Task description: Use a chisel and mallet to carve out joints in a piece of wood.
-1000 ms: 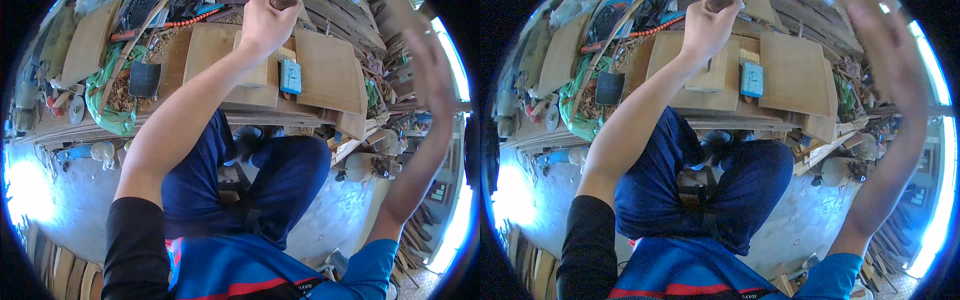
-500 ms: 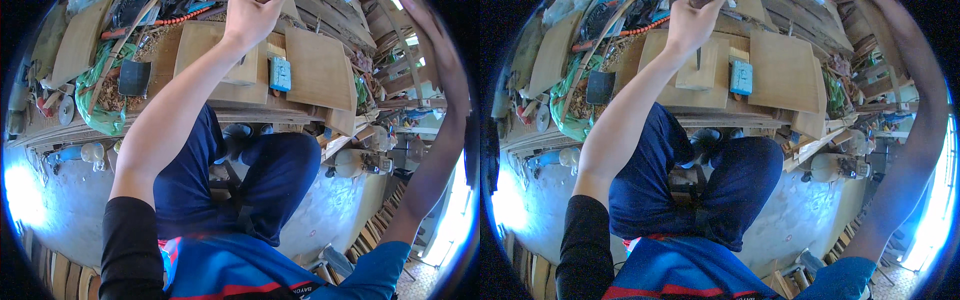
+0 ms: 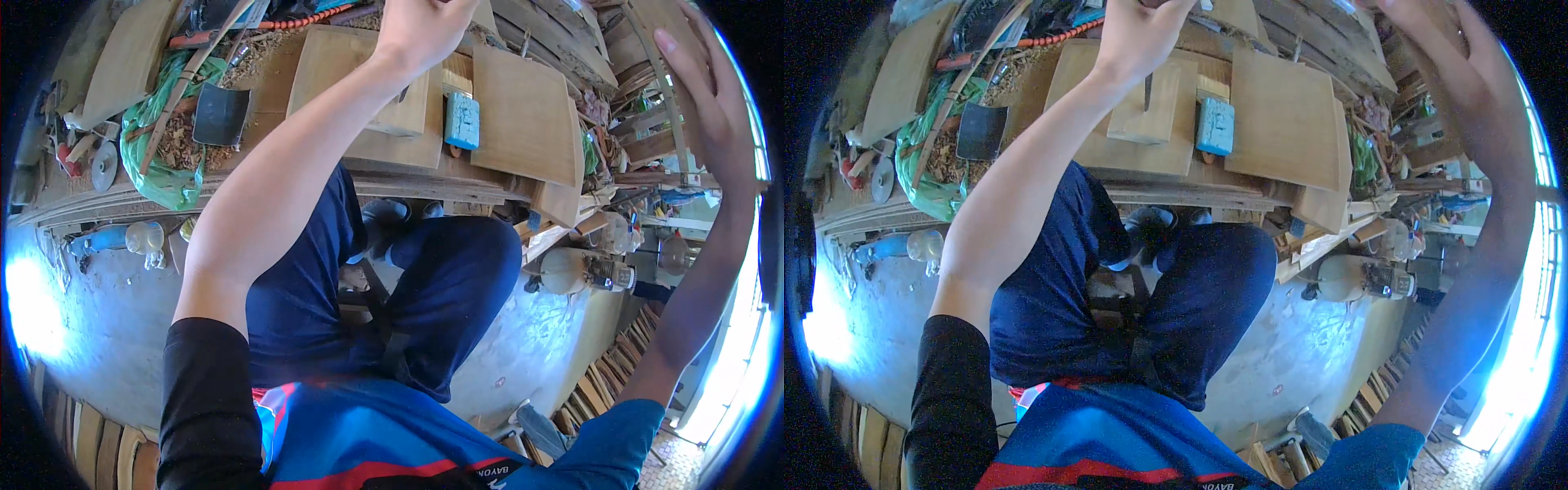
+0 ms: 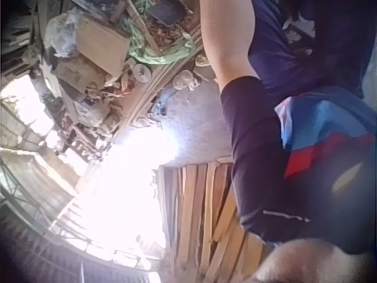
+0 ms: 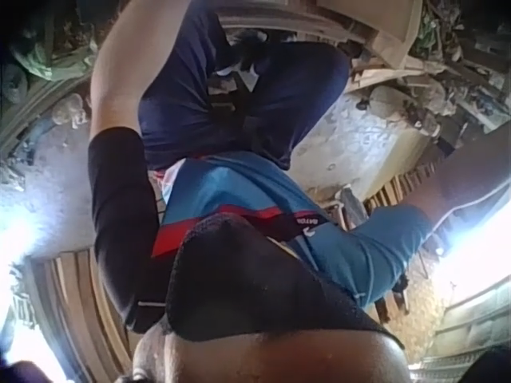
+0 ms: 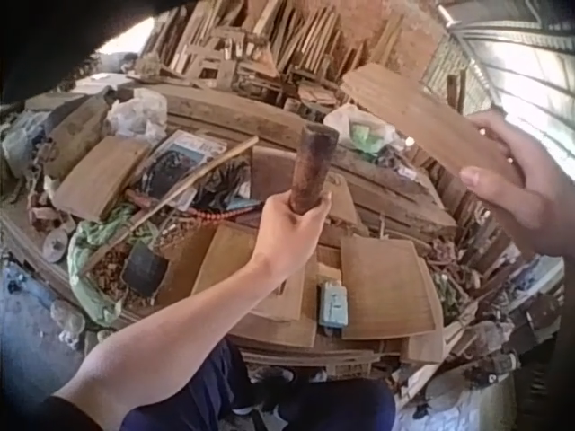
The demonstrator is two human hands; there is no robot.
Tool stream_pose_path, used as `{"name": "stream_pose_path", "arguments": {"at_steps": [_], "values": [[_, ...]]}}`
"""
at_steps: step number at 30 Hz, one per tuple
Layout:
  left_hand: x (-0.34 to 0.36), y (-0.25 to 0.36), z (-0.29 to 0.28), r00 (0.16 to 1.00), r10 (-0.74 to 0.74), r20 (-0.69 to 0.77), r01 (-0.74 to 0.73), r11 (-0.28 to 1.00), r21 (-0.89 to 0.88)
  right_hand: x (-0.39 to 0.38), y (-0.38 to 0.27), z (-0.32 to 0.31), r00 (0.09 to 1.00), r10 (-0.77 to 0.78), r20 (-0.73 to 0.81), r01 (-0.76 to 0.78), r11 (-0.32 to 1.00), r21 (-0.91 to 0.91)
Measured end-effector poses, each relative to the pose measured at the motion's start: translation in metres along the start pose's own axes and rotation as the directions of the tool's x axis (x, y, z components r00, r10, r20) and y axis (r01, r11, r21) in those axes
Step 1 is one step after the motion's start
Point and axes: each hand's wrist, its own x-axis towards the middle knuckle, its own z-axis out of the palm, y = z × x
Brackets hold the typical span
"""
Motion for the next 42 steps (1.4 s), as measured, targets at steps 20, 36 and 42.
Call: {"name": "stream_pose_path", "arguments": {"at_steps": [20,36,42], "values": [[-0.006,0.012,0.011,0.999,-0.001,0.034,0.0,0.999,0.046,-0.024,-0.081,-0.023,0.977,-0.145,-0.154,0.172,0.969,0.178],[-0.005,0.002,0.015,0.988,-0.015,0.156,-0.024,0.969,0.245,-0.038,-0.091,-0.032,0.997,0.025,-0.073,0.001,0.942,0.335],[0.002,-0.008,0.01,0.964,0.036,0.262,-0.125,0.934,0.334,-0.045,-0.093,-0.028,0.998,0.031,-0.055,-0.01,0.943,0.334]]}}
